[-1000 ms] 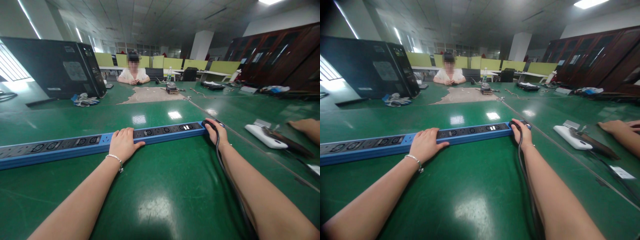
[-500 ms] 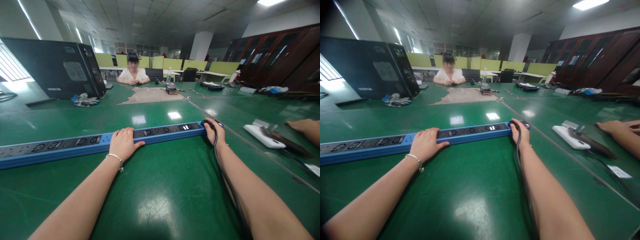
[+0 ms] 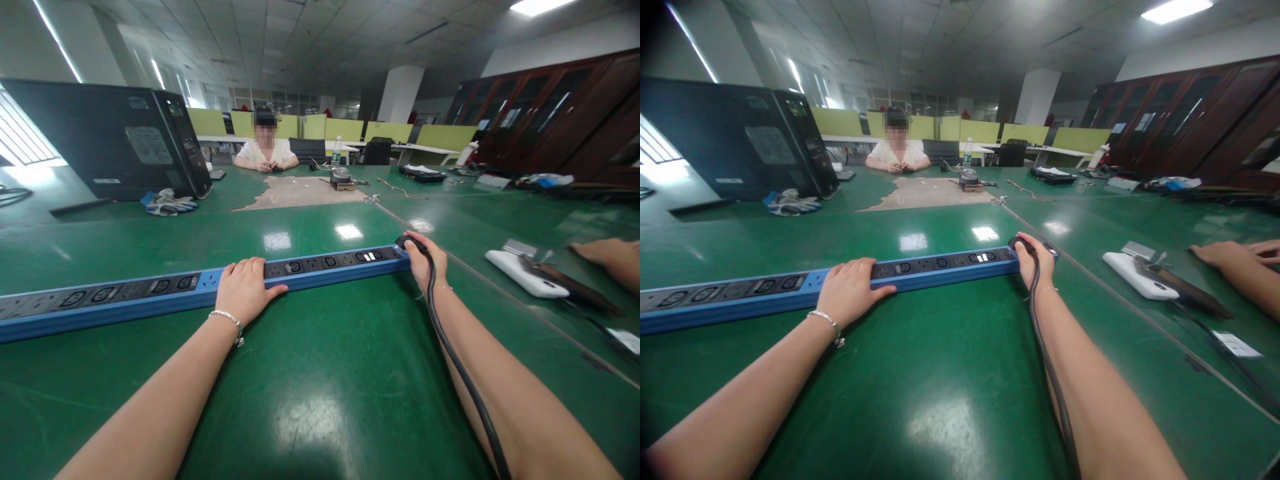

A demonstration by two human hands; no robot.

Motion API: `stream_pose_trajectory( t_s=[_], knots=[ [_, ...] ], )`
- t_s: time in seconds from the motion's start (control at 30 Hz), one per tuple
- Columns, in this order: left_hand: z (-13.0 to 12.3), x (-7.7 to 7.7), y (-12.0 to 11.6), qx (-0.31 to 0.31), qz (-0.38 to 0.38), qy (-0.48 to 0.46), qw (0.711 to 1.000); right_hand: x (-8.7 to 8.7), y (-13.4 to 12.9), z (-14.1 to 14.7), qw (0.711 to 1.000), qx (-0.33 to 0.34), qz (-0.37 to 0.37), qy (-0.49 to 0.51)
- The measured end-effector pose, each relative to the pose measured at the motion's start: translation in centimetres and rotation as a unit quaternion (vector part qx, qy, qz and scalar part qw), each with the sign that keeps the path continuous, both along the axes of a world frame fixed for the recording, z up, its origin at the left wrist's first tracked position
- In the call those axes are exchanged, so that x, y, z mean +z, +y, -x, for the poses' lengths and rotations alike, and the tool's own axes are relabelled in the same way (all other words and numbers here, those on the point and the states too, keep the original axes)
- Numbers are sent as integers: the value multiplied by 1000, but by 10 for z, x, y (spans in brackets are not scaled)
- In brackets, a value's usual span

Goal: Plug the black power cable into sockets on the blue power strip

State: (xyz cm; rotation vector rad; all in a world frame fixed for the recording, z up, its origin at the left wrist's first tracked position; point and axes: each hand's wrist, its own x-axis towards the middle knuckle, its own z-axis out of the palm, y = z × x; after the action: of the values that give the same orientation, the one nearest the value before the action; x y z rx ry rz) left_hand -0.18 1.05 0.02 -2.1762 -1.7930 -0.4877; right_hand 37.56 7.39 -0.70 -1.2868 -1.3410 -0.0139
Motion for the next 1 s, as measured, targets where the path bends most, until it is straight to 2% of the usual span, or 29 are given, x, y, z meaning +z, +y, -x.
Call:
stream_pose_trajectory(
  t_s=[0.17, 0.4, 0.63, 0.83, 1.0],
  knots=[
    [0, 0, -1, 2, 5, -1, 1000, -4, 2, 3, 997, -14, 47, -56],
    [0, -1, 0, 4, -2, 4, 1000, -2, -1, 5, 993, -51, 59, -86],
    [0, 0, 0, 0, -1, 0, 1000, -2, -7, 10, 983, -20, 83, -165],
    [1, -1, 0, 1, -1, 1, 1000, -6, -12, 8, 979, -34, 107, -173],
    [0, -1, 0, 4, -2, 10, 1000, -8, -12, 10, 982, -38, 92, -163]
  ],
)
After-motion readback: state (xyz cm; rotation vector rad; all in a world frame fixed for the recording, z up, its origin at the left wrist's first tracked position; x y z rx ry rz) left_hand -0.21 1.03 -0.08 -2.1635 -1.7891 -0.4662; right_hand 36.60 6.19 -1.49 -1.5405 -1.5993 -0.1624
